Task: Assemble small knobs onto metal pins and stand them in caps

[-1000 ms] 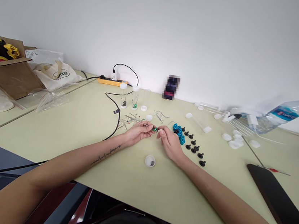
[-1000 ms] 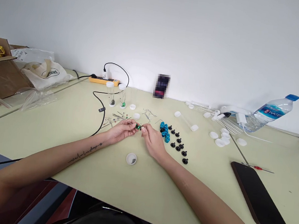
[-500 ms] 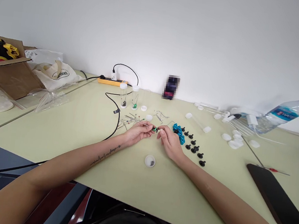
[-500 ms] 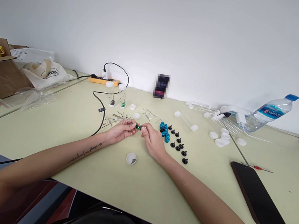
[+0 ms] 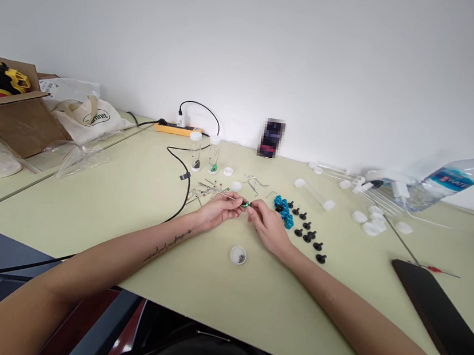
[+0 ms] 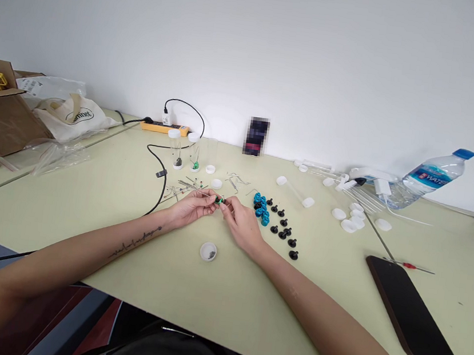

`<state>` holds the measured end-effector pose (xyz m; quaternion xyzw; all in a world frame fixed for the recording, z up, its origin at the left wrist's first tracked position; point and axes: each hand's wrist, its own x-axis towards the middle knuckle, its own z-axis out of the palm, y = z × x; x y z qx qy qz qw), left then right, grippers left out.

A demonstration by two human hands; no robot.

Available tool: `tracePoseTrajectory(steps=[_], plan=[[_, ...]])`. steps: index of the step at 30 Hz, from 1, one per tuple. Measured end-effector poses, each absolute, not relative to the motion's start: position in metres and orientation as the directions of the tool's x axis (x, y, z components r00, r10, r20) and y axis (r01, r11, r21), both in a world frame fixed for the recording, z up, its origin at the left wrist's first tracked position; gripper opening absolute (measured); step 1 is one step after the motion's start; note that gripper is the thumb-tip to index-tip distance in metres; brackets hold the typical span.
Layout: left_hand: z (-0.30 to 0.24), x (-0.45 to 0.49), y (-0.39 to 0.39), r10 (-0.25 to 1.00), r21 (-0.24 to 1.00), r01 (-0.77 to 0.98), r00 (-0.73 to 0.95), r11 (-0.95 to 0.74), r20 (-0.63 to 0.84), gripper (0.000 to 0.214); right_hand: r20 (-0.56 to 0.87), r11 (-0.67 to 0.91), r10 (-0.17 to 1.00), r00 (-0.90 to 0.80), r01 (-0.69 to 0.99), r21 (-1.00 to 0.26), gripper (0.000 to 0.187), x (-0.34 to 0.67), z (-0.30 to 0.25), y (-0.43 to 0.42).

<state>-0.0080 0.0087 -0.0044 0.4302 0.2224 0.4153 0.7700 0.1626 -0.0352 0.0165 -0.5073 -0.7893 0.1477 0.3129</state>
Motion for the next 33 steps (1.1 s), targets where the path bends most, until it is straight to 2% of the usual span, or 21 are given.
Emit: tracePoseTrajectory(steps=[6,9,14,19,24,29,33], plan=[[-0.0043,-0.0077,0.0087,0.830,0.849,-0.450,0.558,0.277,0.024,0.018,0.350,0.457,0.886,-0.304,0.698,-0.551,0.028,0.1624,0.0177,-0.0355],[-0.0036,-0.0078,0.0082,0.834,0.851,-0.445,0.552,0.278,0.015,0.019,0.336,0.455,0.888,-0.315,0.710,-0.537,0.038,0.1634,0.0182,-0.0357],[-0.0032,-0.0079,0.0080,0.840,0.847,-0.452,0.543,0.280,0.012,0.019,0.378,0.458,0.884,-0.276,0.677,-0.576,0.034,0.1644,0.0184,-0.0367],[-0.0036,-0.0080,0.0087,0.833,0.849,-0.450,0.554,0.278,0.021,0.018,0.354,0.455,0.885,-0.301,0.716,-0.530,0.045,0.1643,0.0177,-0.0361],[-0.0024,-0.0078,0.0077,0.837,0.847,-0.453,0.546,0.277,0.018,0.019,0.369,0.457,0.885,-0.285,0.689,-0.564,0.039,0.1638,0.0182,-0.0364],[-0.0024,-0.0079,0.0078,0.841,0.852,-0.447,0.541,0.272,0.015,0.019,0.349,0.463,0.884,-0.313,0.699,-0.545,0.043,0.1637,0.0191,-0.0368],[-0.0011,-0.0074,0.0052,0.833,0.878,-0.420,0.551,0.229,0.046,0.019,0.357,0.464,0.882,-0.307,0.694,-0.550,0.029,0.1627,0.0191,-0.0364]])
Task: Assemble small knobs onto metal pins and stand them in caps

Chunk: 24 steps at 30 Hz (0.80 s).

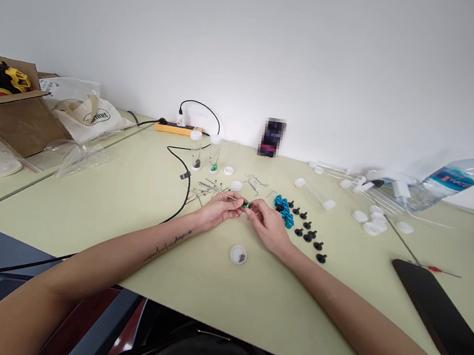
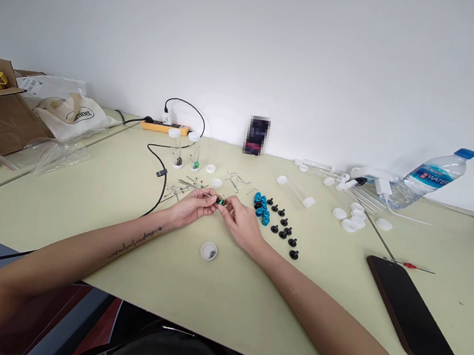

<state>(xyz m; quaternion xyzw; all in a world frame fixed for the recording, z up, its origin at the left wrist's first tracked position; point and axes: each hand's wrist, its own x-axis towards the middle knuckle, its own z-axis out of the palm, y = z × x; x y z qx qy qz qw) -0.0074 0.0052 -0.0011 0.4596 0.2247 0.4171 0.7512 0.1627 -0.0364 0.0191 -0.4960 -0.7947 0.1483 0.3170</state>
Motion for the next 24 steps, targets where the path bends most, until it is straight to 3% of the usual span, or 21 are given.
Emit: tracePoseTrajectory(steps=[8,17,24], plan=[[0.0004,-0.0054,-0.0028,0.843,0.930,-0.367,0.503,0.007,0.192,0.020,0.319,0.499,0.866,-0.384,0.666,-0.554,0.028,0.1650,0.0169,-0.0349],[0.0030,-0.0030,-0.0055,0.856,0.914,-0.403,0.490,0.055,0.165,0.022,0.312,0.498,0.867,-0.389,0.654,-0.569,0.026,0.1644,0.0175,-0.0349],[-0.0019,-0.0047,-0.0033,0.865,0.948,-0.315,0.461,-0.052,0.200,0.020,0.220,0.500,0.847,-0.484,0.586,-0.638,0.031,0.1644,0.0189,-0.0347]])
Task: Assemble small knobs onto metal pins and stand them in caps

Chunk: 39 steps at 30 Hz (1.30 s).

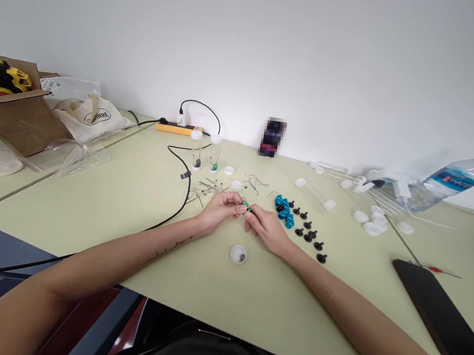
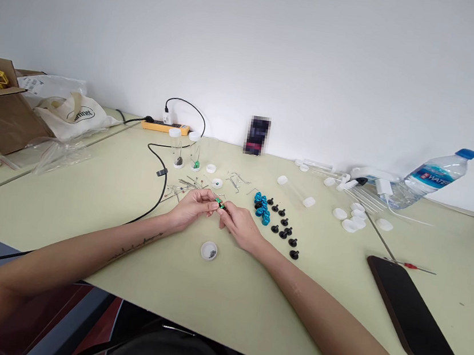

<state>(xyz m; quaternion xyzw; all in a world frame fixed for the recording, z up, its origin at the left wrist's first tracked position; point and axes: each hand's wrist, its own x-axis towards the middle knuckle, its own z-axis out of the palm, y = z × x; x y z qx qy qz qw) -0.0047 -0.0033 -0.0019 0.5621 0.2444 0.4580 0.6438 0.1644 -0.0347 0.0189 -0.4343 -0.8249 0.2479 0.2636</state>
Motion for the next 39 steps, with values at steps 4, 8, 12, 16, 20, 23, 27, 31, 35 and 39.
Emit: tracePoseTrajectory(steps=[4,8,12,16,20,23,27,31,35,39], plan=[[0.002,-0.004,-0.006,0.868,0.951,-0.291,0.442,-0.100,0.227,0.020,0.206,0.483,0.848,-0.489,0.550,-0.681,0.034,0.165,0.018,-0.034],[0.006,-0.004,-0.008,0.861,0.947,-0.301,0.446,-0.113,0.244,0.022,0.248,0.440,0.871,-0.424,0.453,-0.775,0.037,0.167,0.015,-0.032],[0.007,-0.006,-0.006,0.802,0.972,-0.234,0.575,-0.028,0.162,0.031,0.283,0.335,0.933,-0.223,0.251,-0.908,0.032,0.170,0.012,-0.025],[0.008,-0.008,-0.006,0.726,0.995,-0.097,0.683,-0.023,0.083,0.033,0.275,0.286,0.951,-0.145,0.066,-0.956,0.030,0.173,0.012,-0.018],[0.008,-0.009,-0.006,0.675,1.000,-0.001,0.738,0.021,-0.013,0.033,0.287,0.303,0.942,-0.173,0.071,-0.950,0.023,0.178,0.015,-0.015],[0.010,-0.010,0.001,0.775,0.970,0.169,0.632,-0.175,0.030,0.031,0.303,0.338,0.932,-0.200,0.175,-0.925,0.022,0.181,0.021,-0.015],[0.027,-0.011,0.022,0.832,0.736,0.389,0.288,-0.554,0.474,0.023,0.368,0.465,0.883,-0.290,0.442,-0.767,0.020,0.183,0.035,-0.022],[0.054,-0.010,0.052,0.737,0.572,0.547,0.130,-0.611,0.664,0.035,0.434,0.630,0.761,-0.482,0.708,-0.319,0.028,0.184,0.048,-0.033],[0.074,-0.003,0.088,0.757,0.426,0.758,0.134,-0.494,0.640,0.050,0.376,0.630,0.710,-0.596,0.775,0.039,0.039,0.183,0.054,-0.040],[0.079,0.001,0.113,0.902,0.524,0.790,0.082,-0.318,0.424,0.046,0.367,0.648,0.692,-0.621,0.759,0.063,0.044,0.182,0.054,-0.042]])
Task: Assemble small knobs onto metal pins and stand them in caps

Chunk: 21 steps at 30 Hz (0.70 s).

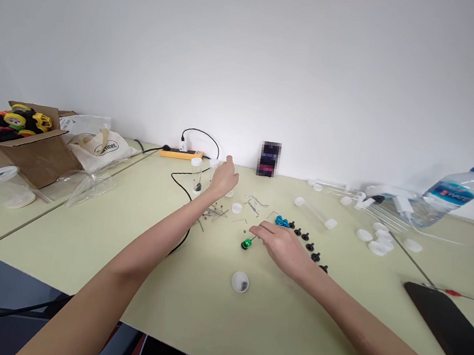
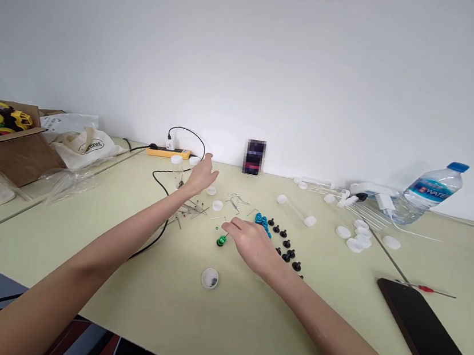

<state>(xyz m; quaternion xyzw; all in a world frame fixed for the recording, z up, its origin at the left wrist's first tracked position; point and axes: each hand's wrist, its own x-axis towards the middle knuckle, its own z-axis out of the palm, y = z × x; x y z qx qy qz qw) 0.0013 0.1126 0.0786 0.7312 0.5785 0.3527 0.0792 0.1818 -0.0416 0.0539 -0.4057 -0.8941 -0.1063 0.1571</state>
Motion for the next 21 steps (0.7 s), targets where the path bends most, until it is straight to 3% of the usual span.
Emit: tracePoseTrajectory(steps=[3,7,11,17,21], plan=[[0.079,0.001,0.109,0.899,0.576,0.739,0.089,-0.349,0.429,0.036,0.414,0.656,0.697,-0.586,0.754,-0.037,0.044,0.183,0.056,-0.040],[0.083,0.001,0.074,0.826,0.608,0.603,0.163,-0.516,0.540,0.028,0.514,0.609,0.750,-0.417,0.738,-0.291,0.029,0.187,0.072,-0.040],[0.083,0.002,0.034,0.835,0.713,0.434,0.291,-0.551,0.468,0.033,0.600,0.568,0.765,-0.232,0.683,-0.460,0.024,0.194,0.097,-0.044],[0.074,0.003,0.004,0.829,0.843,0.272,0.469,-0.463,0.304,0.031,0.687,0.550,0.726,-0.040,0.633,-0.545,0.020,0.201,0.114,-0.046],[0.075,0.004,-0.004,0.825,0.847,0.266,0.480,-0.460,0.298,0.032,0.656,0.558,0.740,-0.146,0.678,-0.479,0.022,0.201,0.110,-0.045]])
